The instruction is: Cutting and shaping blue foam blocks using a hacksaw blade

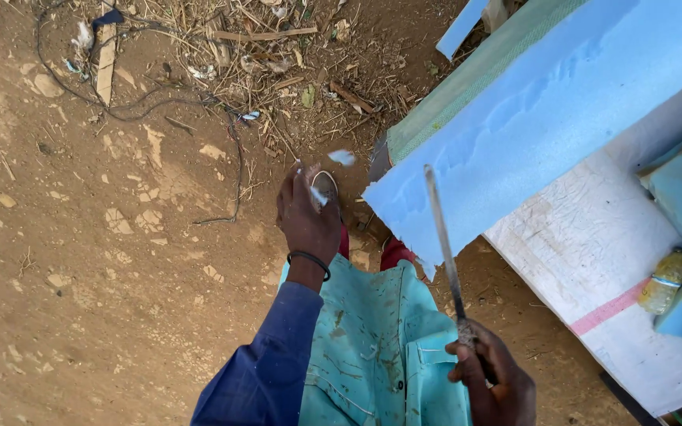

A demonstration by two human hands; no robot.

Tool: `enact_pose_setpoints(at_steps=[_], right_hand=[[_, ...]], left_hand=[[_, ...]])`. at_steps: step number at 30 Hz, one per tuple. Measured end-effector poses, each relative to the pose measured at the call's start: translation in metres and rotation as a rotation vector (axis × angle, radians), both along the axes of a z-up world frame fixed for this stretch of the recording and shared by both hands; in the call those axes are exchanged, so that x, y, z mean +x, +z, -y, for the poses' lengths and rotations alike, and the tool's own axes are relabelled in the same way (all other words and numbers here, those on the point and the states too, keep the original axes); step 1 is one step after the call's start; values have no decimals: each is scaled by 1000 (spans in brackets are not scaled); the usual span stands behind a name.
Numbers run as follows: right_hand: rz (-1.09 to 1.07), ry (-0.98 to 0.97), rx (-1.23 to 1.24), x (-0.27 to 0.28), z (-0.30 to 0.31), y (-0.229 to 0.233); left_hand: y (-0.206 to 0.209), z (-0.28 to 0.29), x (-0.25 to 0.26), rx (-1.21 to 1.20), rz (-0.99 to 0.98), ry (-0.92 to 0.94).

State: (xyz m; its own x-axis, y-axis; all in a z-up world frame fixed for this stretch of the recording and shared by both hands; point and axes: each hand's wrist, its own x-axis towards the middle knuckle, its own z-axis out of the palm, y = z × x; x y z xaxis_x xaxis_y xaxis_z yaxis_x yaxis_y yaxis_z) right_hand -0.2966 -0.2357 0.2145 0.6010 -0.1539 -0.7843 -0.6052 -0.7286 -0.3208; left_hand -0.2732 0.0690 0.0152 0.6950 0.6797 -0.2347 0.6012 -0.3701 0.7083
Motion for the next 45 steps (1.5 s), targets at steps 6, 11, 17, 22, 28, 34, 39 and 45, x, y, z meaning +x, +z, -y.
enact_pose_setpoints(at_steps=[6,11,17,22,28,34,39,45], right_hand=[[65,-107,-66,7,4,-4],[194,-557,401,-3,31,-34],[200,-781,638,85,-30,-26],[257,-663,548,127,-54,-106],[249,-364,429,157,-48,-120],[295,-198,347,163,-21,-134],[366,-158,294,161,-6,-148],[452,-6,159,163,4,-146]], left_hand=[[21,54,8,42,-143,-137],[-7,99,3,-62,-207,-205],[-31,95,10,4,-343,-268],[12,93,25,-136,-580,-271],[-4,92,18,-173,-554,-288],[5,78,22,-233,-607,-427],[11,62,31,-241,-672,-499],[-15,55,26,-259,-688,-491]])
